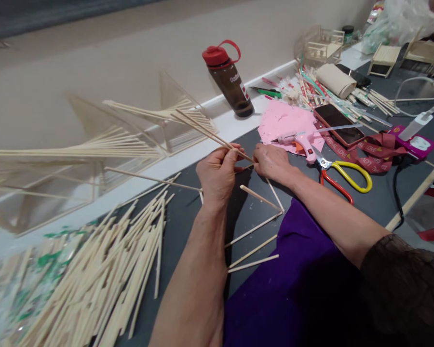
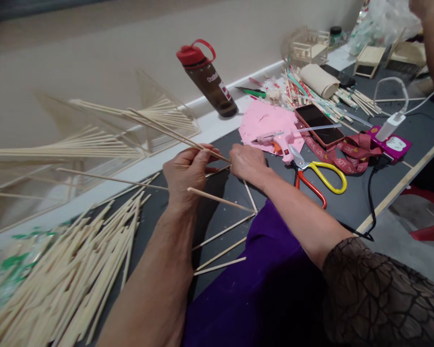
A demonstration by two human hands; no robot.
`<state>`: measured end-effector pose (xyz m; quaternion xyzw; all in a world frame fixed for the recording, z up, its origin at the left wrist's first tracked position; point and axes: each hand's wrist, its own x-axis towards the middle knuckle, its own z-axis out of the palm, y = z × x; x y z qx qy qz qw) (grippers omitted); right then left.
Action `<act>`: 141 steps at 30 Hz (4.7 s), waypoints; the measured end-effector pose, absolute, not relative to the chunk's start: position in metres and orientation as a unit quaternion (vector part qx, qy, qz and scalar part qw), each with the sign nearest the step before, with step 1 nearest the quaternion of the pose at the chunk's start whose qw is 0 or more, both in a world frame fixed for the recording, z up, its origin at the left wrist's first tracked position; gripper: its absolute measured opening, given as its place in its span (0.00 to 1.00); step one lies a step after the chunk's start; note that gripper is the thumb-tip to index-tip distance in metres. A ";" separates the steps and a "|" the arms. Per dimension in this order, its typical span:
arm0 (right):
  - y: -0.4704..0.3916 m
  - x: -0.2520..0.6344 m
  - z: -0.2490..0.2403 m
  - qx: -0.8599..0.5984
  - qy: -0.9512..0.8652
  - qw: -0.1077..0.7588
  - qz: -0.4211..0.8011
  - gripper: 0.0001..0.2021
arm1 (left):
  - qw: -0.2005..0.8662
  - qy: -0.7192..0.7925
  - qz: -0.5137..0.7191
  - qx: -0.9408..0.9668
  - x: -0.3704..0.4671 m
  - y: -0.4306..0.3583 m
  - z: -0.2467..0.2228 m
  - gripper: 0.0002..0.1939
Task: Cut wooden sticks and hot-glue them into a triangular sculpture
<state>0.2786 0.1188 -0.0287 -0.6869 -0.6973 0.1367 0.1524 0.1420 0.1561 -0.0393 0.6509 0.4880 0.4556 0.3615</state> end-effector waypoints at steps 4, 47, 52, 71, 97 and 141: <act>0.118 0.279 -0.027 -0.688 -0.698 0.144 0.135 0.13 | 0.363 0.486 0.460 0.649 0.142 0.157 -0.040 0.15; 0.121 0.297 -0.026 -0.675 -0.692 0.152 0.205 0.20 | 0.373 0.469 0.447 0.664 0.142 0.158 -0.037 0.17; 0.121 0.296 -0.031 -0.679 -0.683 0.173 0.207 0.21 | 0.371 0.468 0.443 0.669 0.142 0.157 -0.035 0.16; 0.121 0.291 -0.039 -0.675 -0.717 0.130 0.113 0.18 | 0.375 0.467 0.451 0.662 0.144 0.157 -0.037 0.15; 0.115 0.286 -0.033 -0.671 -0.723 0.117 0.115 0.20 | 0.367 0.478 0.453 0.657 0.146 0.155 -0.037 0.13; 0.107 0.294 -0.015 -0.691 -0.673 0.223 0.136 0.18 | 0.381 0.467 0.445 0.662 0.143 0.155 -0.038 0.15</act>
